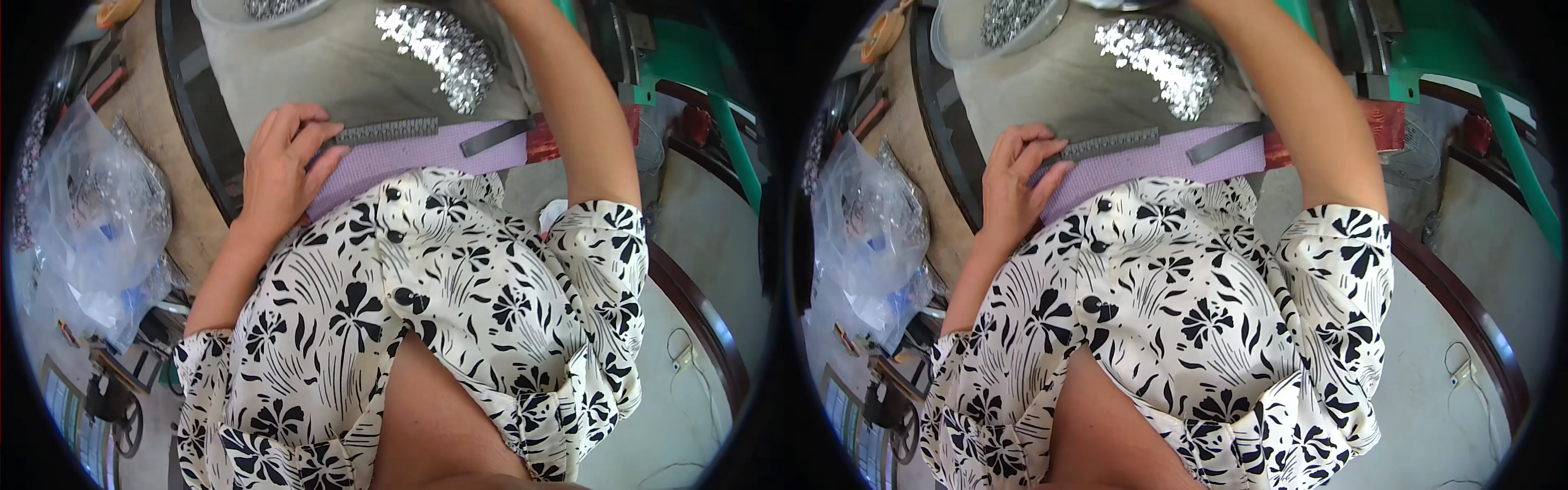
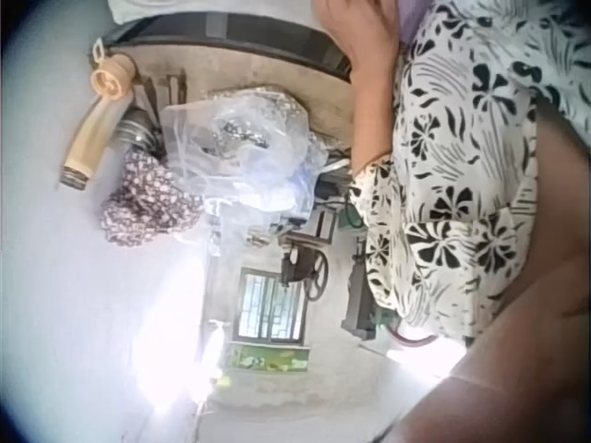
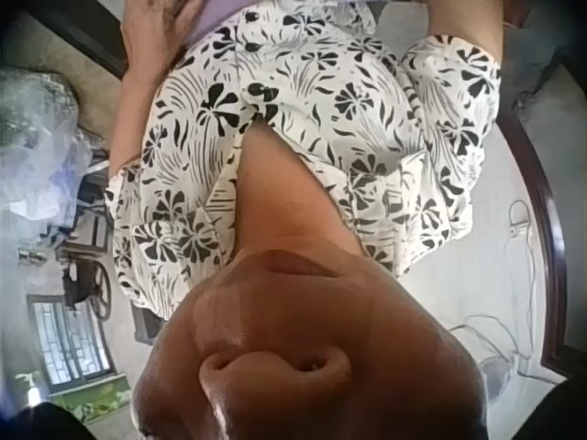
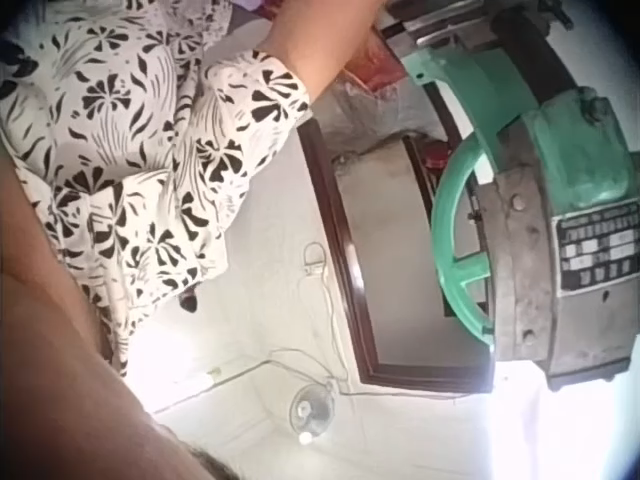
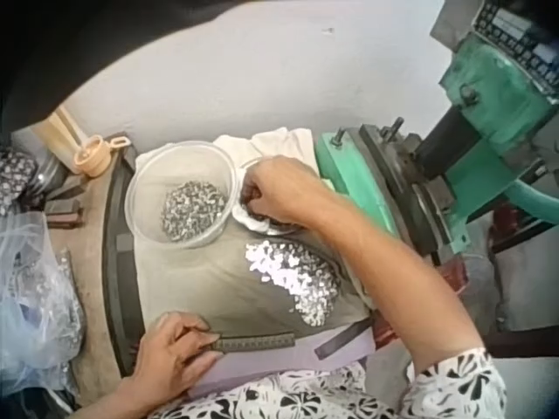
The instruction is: Assembling small metal snap fasteners onto a material strip using manual machinery.
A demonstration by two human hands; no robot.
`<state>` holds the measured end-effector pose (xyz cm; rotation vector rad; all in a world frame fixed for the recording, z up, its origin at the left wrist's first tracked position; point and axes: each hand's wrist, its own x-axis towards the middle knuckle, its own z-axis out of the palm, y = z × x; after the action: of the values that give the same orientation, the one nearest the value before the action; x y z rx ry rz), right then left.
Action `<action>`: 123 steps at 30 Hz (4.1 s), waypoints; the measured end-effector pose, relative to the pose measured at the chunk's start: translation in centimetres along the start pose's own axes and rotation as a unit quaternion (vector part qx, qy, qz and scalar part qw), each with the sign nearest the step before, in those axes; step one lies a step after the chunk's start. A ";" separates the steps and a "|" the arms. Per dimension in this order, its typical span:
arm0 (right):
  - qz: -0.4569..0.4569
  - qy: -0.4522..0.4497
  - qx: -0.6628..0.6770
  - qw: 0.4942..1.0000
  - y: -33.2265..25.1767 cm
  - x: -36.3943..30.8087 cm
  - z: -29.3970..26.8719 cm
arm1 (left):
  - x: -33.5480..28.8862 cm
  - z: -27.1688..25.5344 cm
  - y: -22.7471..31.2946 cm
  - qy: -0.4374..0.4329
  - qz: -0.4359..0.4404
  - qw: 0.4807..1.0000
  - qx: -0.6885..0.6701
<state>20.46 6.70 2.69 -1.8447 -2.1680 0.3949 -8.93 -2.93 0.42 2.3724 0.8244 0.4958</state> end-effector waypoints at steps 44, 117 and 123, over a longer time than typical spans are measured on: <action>-0.020 0.022 0.160 0.987 1.8 -2.5 -1.5 | 11.8 -3.5 1.3 0.225 0.073 0.969 -0.070; 0.089 0.254 0.325 0.907 1.4 -4.4 2.0 | 16.5 -3.1 3.7 0.153 0.145 0.976 0.061; 0.058 0.249 0.292 0.922 -4.1 -8.9 0.7 | 8.5 -2.5 1.4 0.126 -0.041 0.986 -0.099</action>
<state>17.81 -2.77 3.34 -1.5194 -1.4083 0.4684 -3.27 2.70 4.48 2.1122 0.9325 0.8160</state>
